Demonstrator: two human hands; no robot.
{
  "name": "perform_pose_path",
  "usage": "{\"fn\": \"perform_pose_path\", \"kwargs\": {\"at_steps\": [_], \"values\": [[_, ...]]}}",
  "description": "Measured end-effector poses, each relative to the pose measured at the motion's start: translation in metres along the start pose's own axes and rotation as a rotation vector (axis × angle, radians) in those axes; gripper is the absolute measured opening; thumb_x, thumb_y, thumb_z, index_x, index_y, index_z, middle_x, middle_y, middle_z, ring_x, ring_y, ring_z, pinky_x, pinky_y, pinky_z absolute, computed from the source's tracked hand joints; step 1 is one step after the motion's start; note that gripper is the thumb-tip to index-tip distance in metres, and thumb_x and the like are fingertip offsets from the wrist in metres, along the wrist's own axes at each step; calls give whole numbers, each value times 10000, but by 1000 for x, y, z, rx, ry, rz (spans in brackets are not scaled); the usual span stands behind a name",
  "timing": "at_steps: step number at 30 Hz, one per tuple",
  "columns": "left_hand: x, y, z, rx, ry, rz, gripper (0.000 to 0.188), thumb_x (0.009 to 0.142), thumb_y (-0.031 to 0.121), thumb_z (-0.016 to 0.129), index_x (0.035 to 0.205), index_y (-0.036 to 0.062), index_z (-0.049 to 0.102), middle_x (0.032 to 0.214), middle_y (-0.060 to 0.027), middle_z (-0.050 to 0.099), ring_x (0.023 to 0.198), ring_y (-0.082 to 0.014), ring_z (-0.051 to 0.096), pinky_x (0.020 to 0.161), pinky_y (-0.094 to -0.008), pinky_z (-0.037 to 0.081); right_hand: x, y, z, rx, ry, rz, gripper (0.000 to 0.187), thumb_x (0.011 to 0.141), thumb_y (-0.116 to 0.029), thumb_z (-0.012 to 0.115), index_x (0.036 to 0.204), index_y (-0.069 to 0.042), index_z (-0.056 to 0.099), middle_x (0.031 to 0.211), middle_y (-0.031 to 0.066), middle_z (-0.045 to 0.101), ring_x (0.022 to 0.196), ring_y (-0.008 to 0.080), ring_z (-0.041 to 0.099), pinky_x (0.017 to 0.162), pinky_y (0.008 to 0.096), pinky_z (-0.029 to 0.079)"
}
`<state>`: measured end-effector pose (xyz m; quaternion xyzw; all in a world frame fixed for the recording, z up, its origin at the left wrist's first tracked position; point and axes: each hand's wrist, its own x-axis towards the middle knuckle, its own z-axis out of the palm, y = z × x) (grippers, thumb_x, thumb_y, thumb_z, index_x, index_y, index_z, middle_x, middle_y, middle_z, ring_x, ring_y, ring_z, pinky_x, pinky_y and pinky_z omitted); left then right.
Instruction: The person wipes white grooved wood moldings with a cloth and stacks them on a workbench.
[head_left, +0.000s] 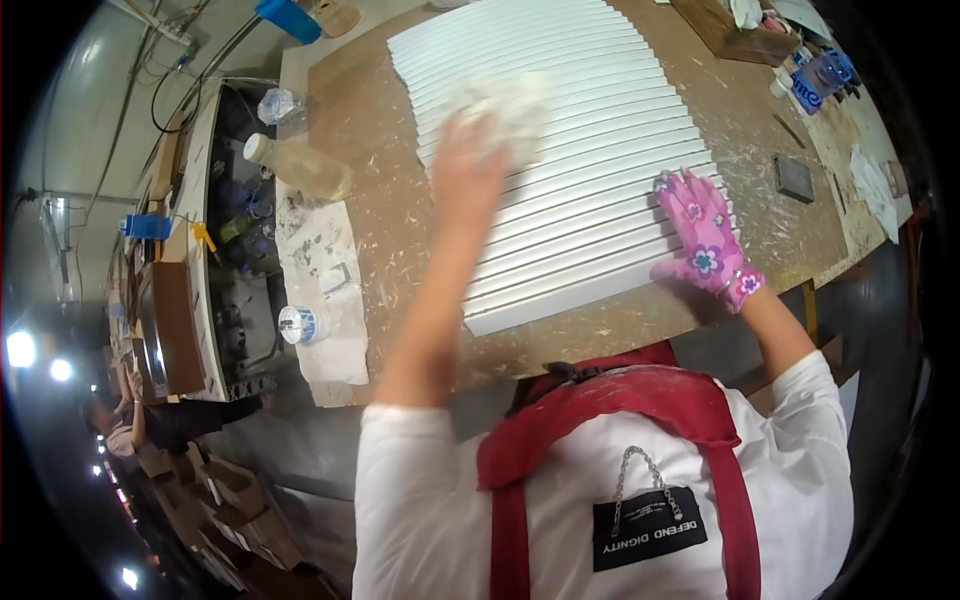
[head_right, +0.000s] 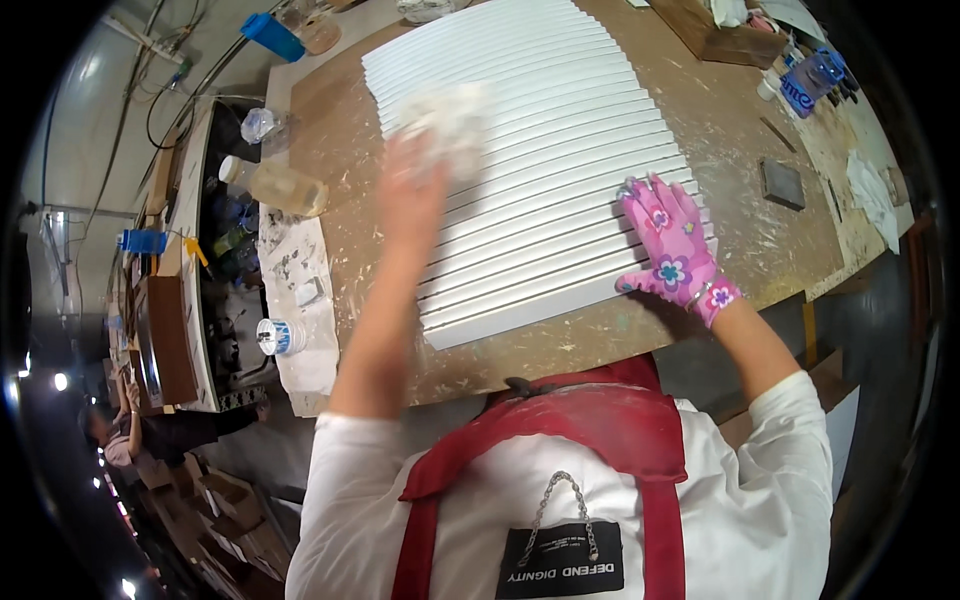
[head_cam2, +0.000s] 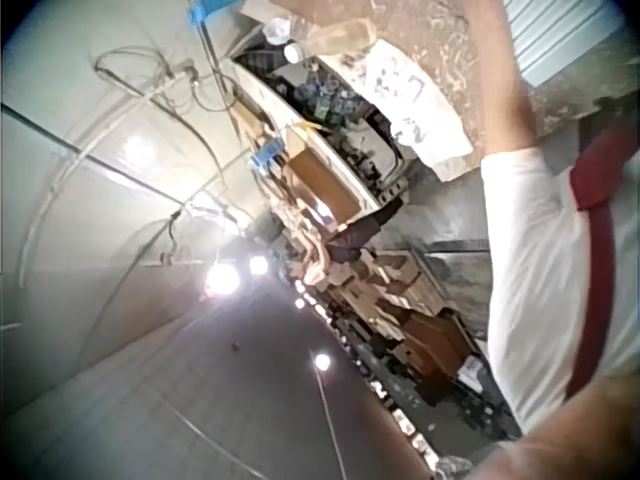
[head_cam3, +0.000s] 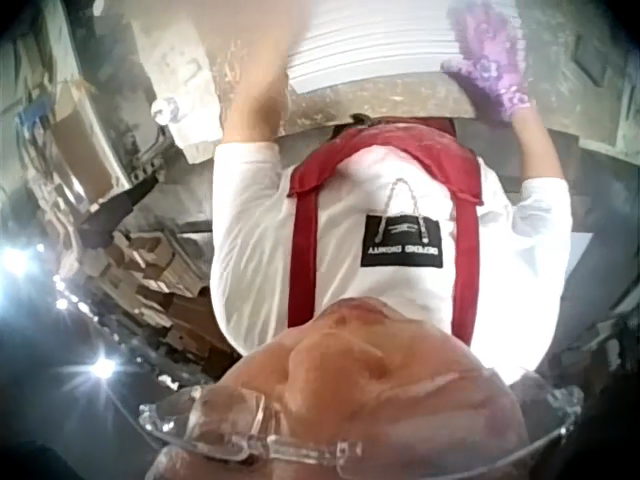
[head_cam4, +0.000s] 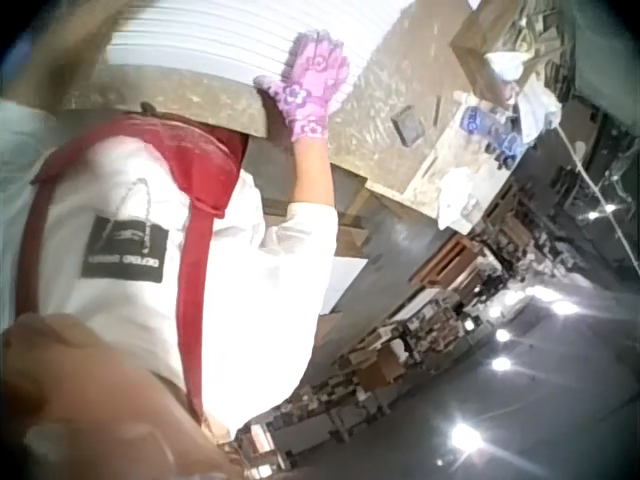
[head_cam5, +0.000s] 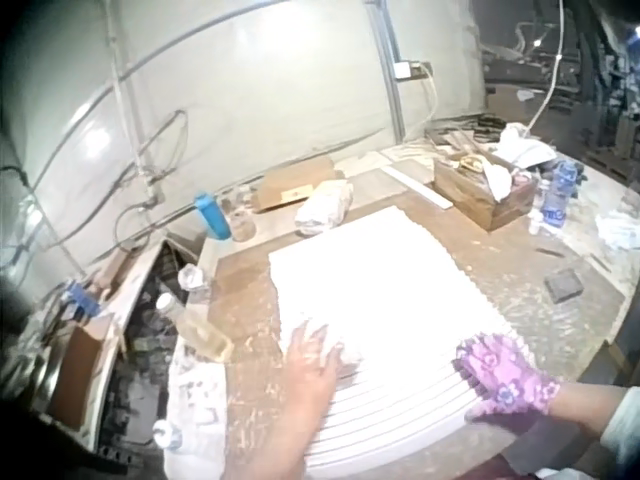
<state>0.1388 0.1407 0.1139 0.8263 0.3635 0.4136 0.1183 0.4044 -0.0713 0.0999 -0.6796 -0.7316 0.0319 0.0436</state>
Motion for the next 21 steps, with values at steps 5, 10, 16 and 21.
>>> {"fn": "perform_pose_path", "kwargs": {"at_steps": [5,10,16,21], "values": [[-18,-13,69,335,-253,127,337,910,337,568,1194,170,639,1316,-81,543,1245,-327,464,1058,-539,299,16,-3,9,16,-64,-81,1064,675,-781,586,1398,-19,417,1481,230,339,1410,401,256,1159,521,154],[-64,-126,-35,177,0,-412,368,964,232,489,1218,-21,574,1184,-203,600,1087,-333,569,972,-405,433,13,0,19,21,-1,-99,1078,692,-782,565,1426,-12,394,1484,223,347,1413,380,266,1161,517,152],[-54,41,-46,-154,-303,-208,321,896,234,586,1150,42,624,1292,-166,542,1185,-352,506,1043,-412,382,6,7,26,-13,11,-93,1084,700,-802,525,1433,-17,384,1495,205,344,1414,374,270,1156,515,163],[-157,78,-6,208,-533,196,302,842,212,609,1140,167,637,1377,-96,494,1243,-341,470,1035,-530,373,6,16,48,-92,112,-160,1057,689,-784,552,1435,-52,399,1511,169,334,1409,354,279,1159,497,166]]}}
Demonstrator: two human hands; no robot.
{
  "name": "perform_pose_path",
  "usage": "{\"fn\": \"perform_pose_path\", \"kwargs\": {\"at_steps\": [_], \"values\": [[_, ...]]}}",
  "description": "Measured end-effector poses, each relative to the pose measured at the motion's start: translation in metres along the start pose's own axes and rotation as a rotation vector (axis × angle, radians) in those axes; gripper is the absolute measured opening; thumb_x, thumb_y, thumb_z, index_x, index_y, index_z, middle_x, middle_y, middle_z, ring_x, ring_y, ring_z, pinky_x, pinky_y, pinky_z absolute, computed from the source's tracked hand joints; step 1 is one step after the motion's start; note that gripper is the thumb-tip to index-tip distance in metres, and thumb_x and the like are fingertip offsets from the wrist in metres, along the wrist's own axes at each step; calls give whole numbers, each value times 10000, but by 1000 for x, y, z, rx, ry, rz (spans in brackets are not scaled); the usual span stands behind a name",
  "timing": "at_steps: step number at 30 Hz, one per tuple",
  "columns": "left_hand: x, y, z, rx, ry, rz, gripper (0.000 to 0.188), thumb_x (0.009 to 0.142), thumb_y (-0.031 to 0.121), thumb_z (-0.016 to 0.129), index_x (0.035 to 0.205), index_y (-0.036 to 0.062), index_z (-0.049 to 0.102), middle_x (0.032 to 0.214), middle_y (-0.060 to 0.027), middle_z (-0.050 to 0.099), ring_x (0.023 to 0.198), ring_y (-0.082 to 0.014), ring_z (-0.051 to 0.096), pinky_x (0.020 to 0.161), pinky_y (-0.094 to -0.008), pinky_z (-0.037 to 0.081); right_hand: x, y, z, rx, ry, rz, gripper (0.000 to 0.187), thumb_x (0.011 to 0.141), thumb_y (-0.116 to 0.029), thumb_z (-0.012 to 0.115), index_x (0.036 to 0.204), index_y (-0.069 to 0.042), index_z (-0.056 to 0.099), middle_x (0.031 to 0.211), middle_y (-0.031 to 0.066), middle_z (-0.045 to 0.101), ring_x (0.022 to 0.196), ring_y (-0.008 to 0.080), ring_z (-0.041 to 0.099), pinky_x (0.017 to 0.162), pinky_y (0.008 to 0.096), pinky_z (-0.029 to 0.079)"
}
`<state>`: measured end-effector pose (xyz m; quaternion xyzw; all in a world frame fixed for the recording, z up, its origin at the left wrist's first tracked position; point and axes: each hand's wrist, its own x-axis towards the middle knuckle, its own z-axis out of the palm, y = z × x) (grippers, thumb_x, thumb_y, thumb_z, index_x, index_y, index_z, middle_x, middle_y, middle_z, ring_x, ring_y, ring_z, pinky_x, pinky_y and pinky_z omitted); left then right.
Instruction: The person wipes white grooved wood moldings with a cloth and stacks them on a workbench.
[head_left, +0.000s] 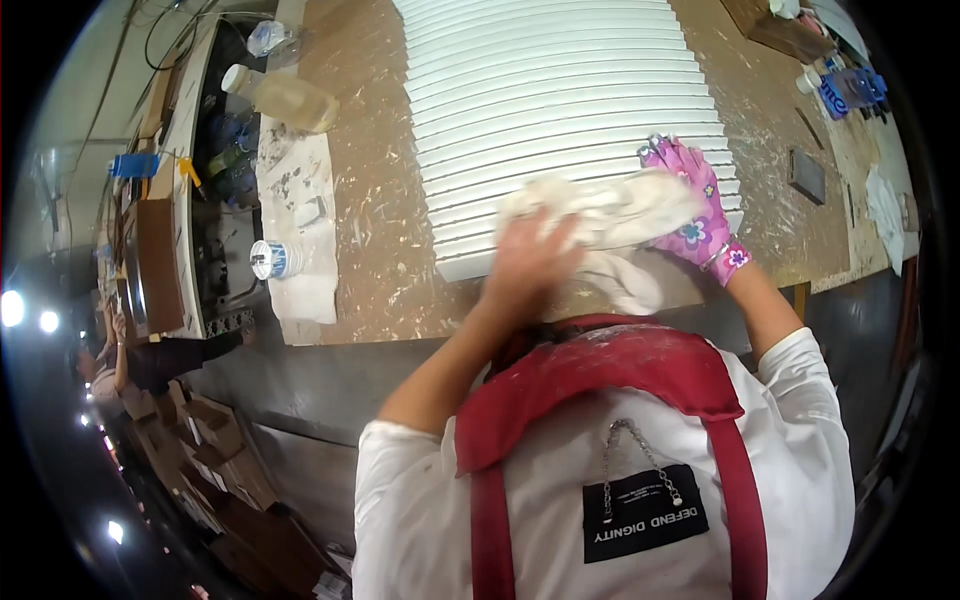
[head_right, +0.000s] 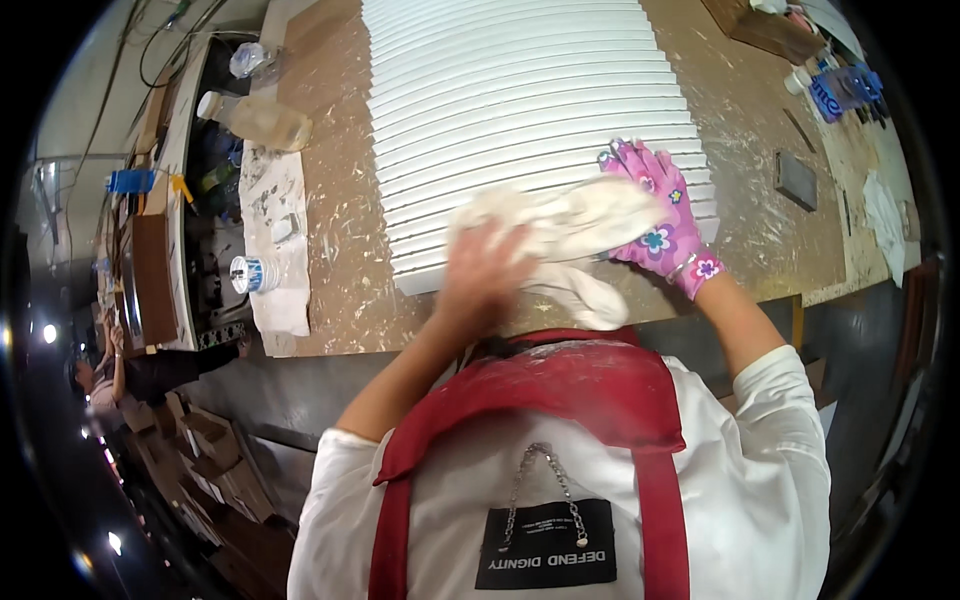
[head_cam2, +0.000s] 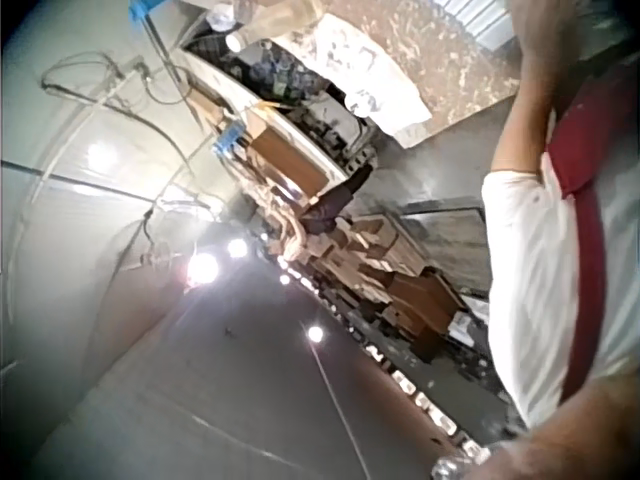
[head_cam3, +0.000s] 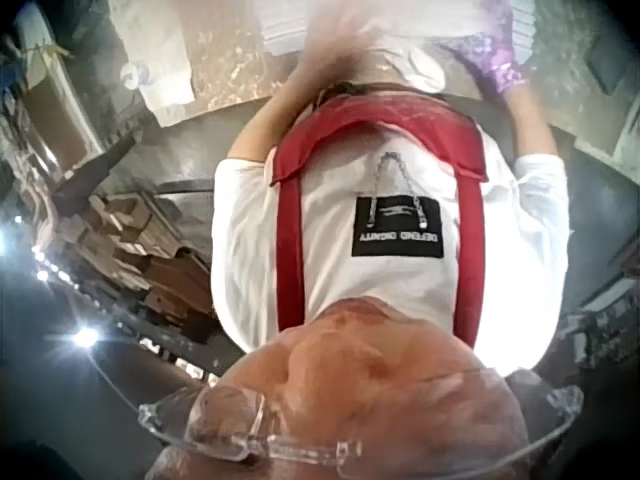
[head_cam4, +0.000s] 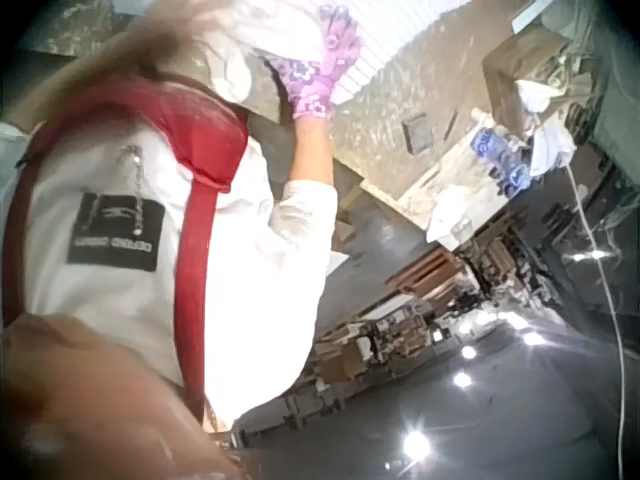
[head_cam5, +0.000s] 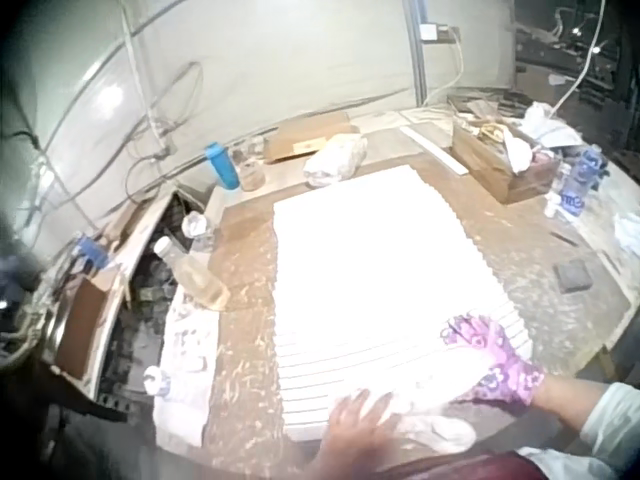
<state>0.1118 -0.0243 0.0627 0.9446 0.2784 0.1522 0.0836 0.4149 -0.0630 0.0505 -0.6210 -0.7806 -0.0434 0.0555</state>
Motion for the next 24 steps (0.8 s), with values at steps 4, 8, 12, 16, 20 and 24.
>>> {"fn": "perform_pose_path", "kwargs": {"at_steps": [4,8,12,16,20,24], "values": [[-94,-69,-21,194,101,-469,364,809,106,623,1172,101,605,1313,-158,525,1213,-350,489,1019,-470,401,10,-12,-29,67,-146,101,1006,720,-723,586,1435,-42,397,1511,179,332,1412,357,274,1160,505,171],[-92,-70,-73,-61,412,-796,325,841,50,563,1165,27,564,1229,-185,529,1165,-345,498,1027,-411,381,7,-9,-28,130,-68,42,988,735,-703,591,1428,-26,398,1508,192,329,1409,372,273,1161,514,165],[17,38,-75,-809,682,-553,473,884,108,472,1336,8,378,1256,-145,480,1189,-237,460,1054,-376,345,7,-21,-27,1372,129,62,843,855,-462,663,1484,-45,288,1530,145,320,1436,270,250,1156,438,211],[69,98,-15,-556,309,-319,603,890,205,553,1422,17,341,1377,-236,418,1271,-378,430,1061,-450,350,-3,-4,-10,1970,-166,230,580,957,-209,578,1451,-54,315,1242,98,589,1089,184,584,934,313,481],[37,68,-26,-246,311,-304,675,877,297,619,1453,72,348,1474,-201,354,1318,-419,369,1083,-479,311,12,85,-57,1504,241,196,374,974,-175,531,1329,-72,479,1102,50,610,777,124,605,631,241,516],[-17,37,1,129,127,-670,721,861,411,635,1474,159,352,1545,-134,272,1384,-390,288,1091,-559,242,19,245,-75,1249,709,307,483,957,-207,590,1386,-46,437,1268,99,545,1122,190,557,967,310,449]]}}
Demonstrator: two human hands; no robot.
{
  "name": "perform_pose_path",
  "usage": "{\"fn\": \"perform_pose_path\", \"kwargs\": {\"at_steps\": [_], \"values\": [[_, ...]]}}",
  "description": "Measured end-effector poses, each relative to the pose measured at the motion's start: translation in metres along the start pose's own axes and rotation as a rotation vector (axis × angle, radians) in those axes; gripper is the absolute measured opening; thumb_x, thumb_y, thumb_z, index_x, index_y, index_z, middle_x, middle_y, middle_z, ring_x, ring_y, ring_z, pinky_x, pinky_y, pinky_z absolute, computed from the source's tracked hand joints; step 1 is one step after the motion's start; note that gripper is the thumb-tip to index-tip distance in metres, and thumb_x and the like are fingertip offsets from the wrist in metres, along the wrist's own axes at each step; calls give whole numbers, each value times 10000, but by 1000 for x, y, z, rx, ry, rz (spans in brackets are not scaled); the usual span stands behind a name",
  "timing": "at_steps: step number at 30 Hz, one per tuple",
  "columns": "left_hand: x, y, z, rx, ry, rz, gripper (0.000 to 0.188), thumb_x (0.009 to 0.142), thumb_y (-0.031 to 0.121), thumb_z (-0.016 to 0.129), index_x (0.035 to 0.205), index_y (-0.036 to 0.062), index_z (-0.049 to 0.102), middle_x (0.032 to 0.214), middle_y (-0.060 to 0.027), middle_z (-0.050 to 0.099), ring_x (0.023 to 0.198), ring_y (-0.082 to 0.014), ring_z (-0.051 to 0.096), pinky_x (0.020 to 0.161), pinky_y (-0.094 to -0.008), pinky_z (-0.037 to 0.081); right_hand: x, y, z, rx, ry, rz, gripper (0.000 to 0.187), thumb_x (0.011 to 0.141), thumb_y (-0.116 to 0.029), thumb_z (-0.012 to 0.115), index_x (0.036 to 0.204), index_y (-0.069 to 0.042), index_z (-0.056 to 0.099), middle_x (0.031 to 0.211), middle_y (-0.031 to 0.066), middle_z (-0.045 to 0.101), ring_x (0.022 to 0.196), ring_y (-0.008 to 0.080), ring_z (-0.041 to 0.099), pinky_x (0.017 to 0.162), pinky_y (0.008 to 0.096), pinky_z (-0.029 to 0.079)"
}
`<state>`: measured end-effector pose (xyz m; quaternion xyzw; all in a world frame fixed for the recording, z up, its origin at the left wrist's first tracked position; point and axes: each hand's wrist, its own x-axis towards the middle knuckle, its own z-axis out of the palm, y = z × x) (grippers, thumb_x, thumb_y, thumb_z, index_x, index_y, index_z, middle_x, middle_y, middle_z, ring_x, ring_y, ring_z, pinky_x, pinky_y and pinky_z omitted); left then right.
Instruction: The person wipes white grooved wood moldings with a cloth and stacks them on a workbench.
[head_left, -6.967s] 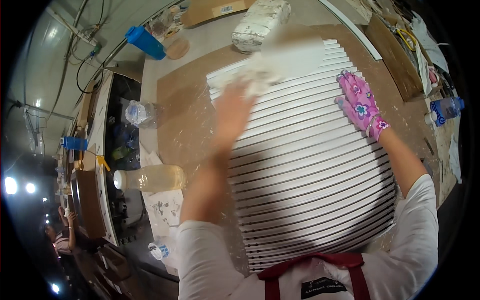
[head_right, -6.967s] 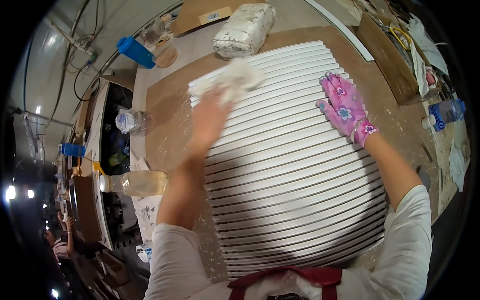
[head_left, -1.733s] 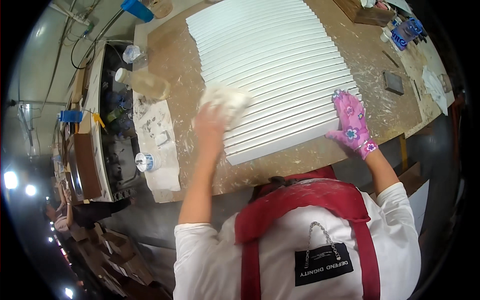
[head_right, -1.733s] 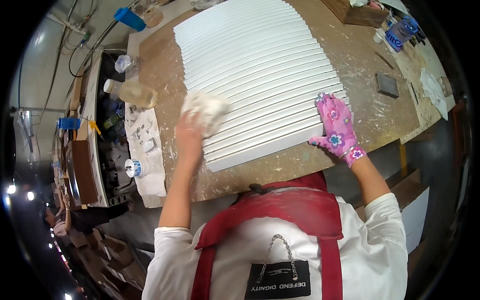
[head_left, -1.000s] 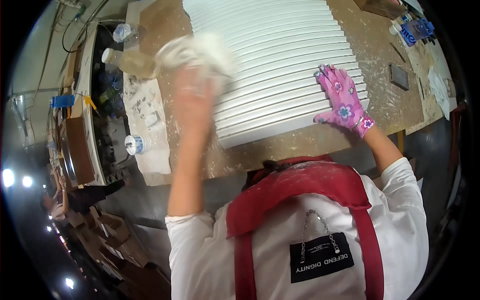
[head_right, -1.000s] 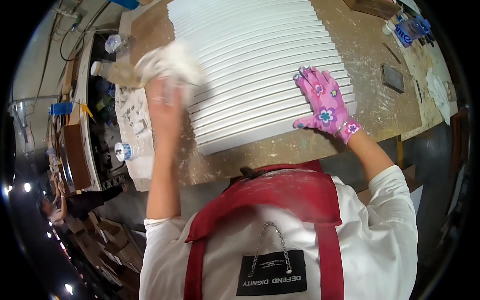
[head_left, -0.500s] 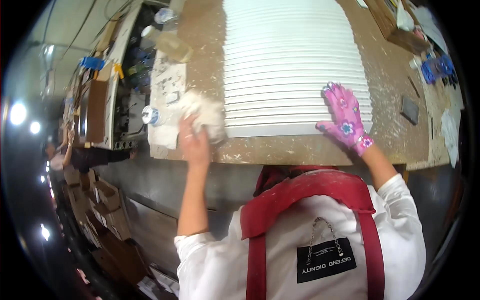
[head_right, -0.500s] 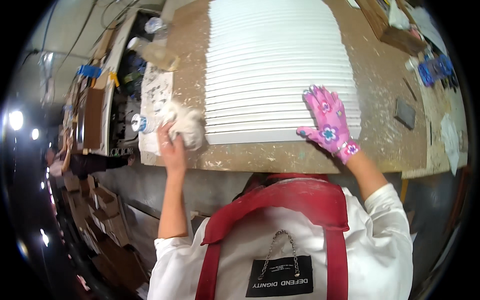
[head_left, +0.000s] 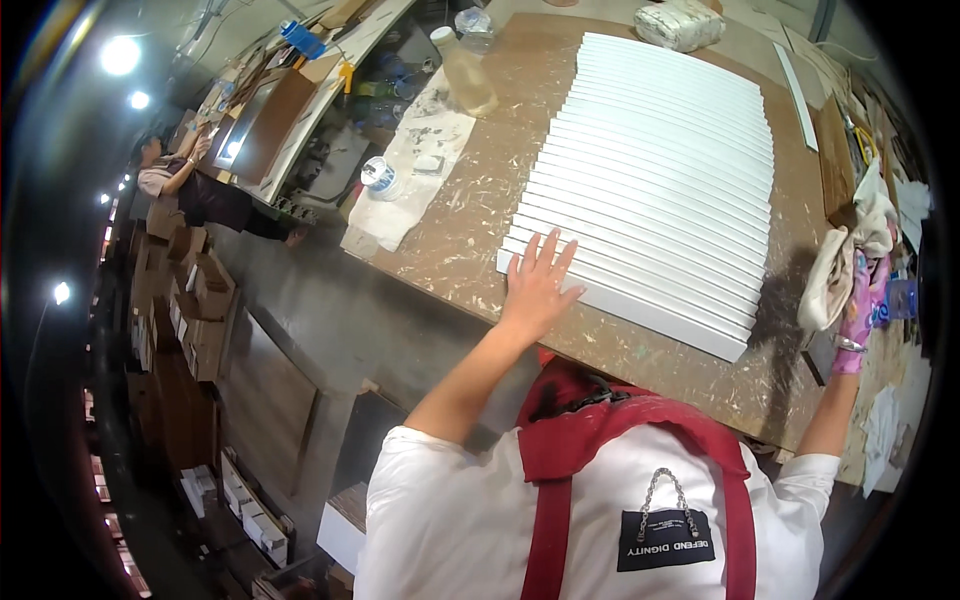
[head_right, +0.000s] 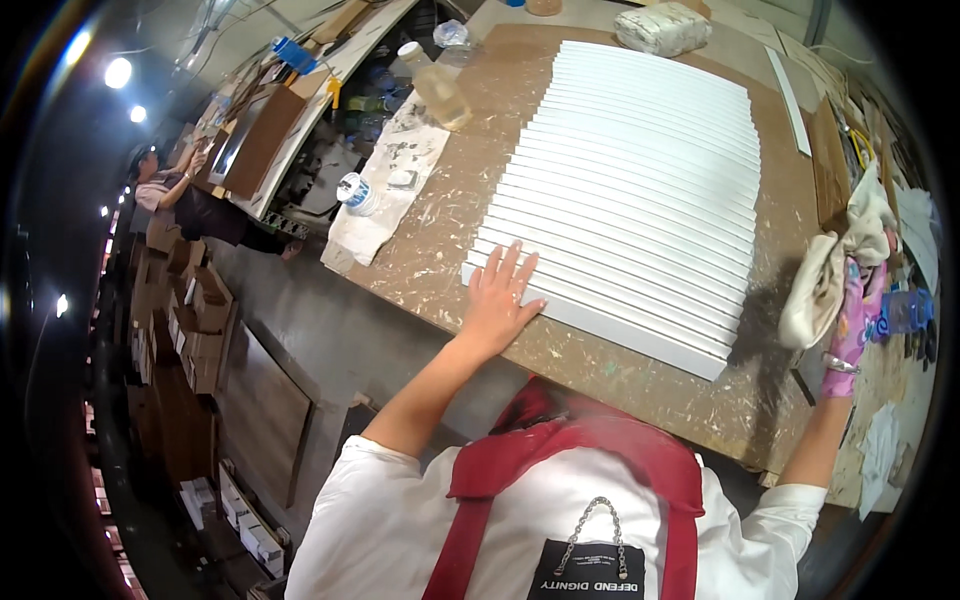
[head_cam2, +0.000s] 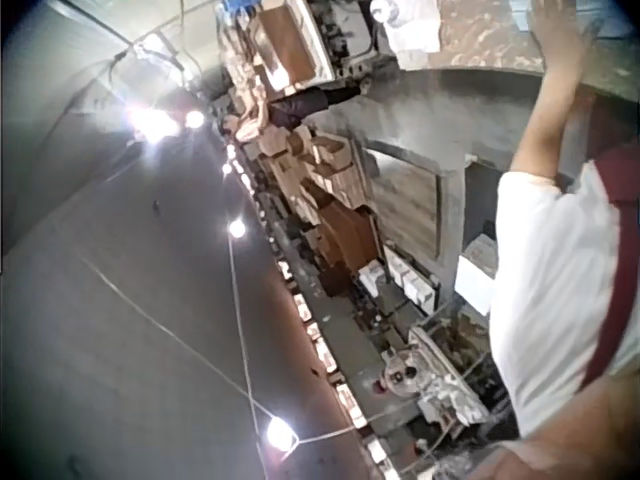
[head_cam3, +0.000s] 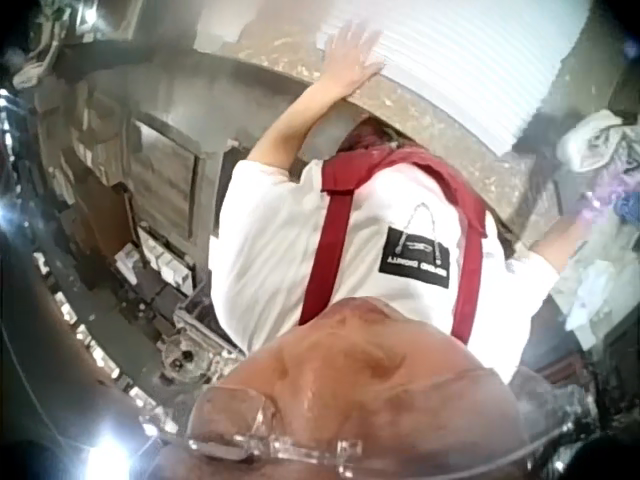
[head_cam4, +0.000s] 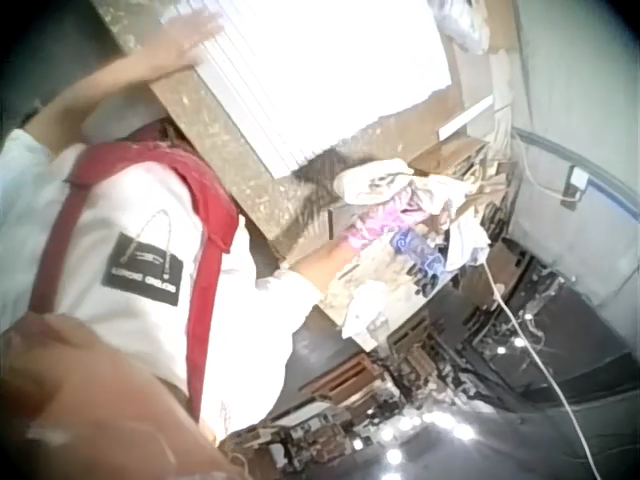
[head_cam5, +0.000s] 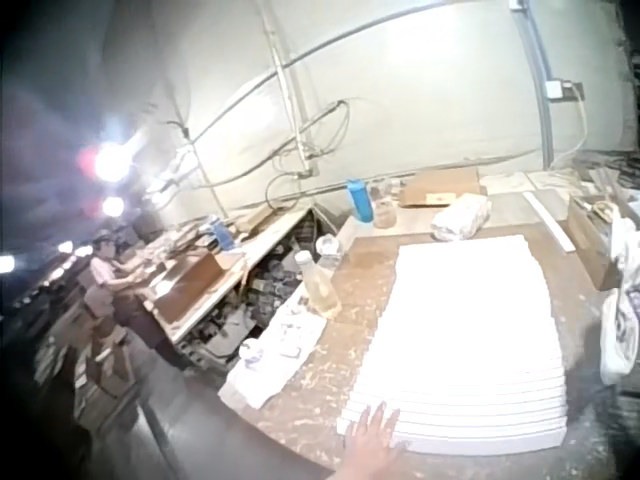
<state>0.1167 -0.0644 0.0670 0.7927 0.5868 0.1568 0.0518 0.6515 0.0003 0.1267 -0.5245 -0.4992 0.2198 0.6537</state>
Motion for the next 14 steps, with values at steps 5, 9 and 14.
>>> {"fn": "perform_pose_path", "kwargs": {"at_steps": [5,9,14], "values": [[-1,-10,31,81,-5,-17,731,857,462,630,1475,184,357,1554,-107,263,1410,-362,253,1086,-590,219,21,103,-112,-1526,-485,-189,560,911,-172,555,1432,-33,403,1466,179,413,1360,338,375,1136,390,282],[-2,-28,-6,-107,95,23,564,877,384,627,1373,145,502,1436,-120,450,1322,-329,403,1057,-505,318,5,36,-4,-1235,-410,-264,490,930,-173,525,1391,-20,457,1399,173,486,1299,330,452,1110,376,325],[32,-181,-99,-356,204,-423,290,852,195,644,1114,70,659,1149,-125,642,1086,-319,582,939,-398,469,-39,-62,200,-819,-657,101,448,961,-207,507,1390,-80,485,1351,167,535,1254,310,507,1096,355,340]]}}
